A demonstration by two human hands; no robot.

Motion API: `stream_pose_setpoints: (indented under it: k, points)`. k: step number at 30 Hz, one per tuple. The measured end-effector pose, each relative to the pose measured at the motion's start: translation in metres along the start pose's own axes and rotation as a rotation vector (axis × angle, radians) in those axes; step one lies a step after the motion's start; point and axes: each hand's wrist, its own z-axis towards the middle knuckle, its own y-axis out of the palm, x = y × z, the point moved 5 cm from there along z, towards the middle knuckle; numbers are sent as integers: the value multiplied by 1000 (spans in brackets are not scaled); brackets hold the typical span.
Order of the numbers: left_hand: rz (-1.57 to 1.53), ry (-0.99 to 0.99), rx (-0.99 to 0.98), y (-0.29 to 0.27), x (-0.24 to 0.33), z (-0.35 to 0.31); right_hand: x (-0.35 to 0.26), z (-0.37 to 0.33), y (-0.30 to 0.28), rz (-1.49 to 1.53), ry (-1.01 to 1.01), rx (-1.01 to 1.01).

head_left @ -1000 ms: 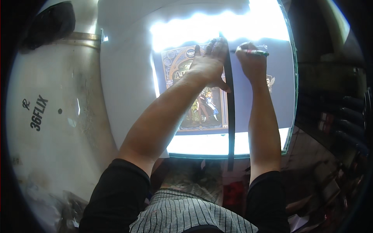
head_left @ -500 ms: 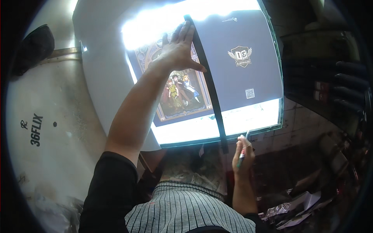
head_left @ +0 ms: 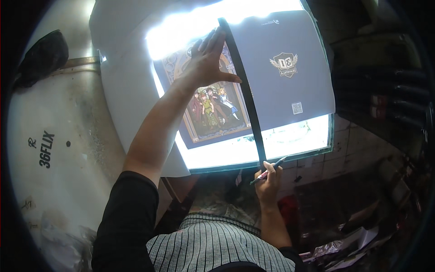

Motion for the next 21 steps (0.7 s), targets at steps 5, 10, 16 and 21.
stream_pose_setpoints:
  k: [5, 10, 16, 21]
  points:
    - [-64, 19, -66, -2, 4, 0, 9, -11, 11, -3, -34, 34]
    - [-145, 15, 1, -1, -4, -1, 12, -20, 12, 12, -52, 15]
    - [-202, 1, -30, -4, -5, 1, 8, -14, 11, 1, -17, 16]
    - [-138, -26, -82, -1, -5, 4, 3, -10, 9, -30, -27, 20]
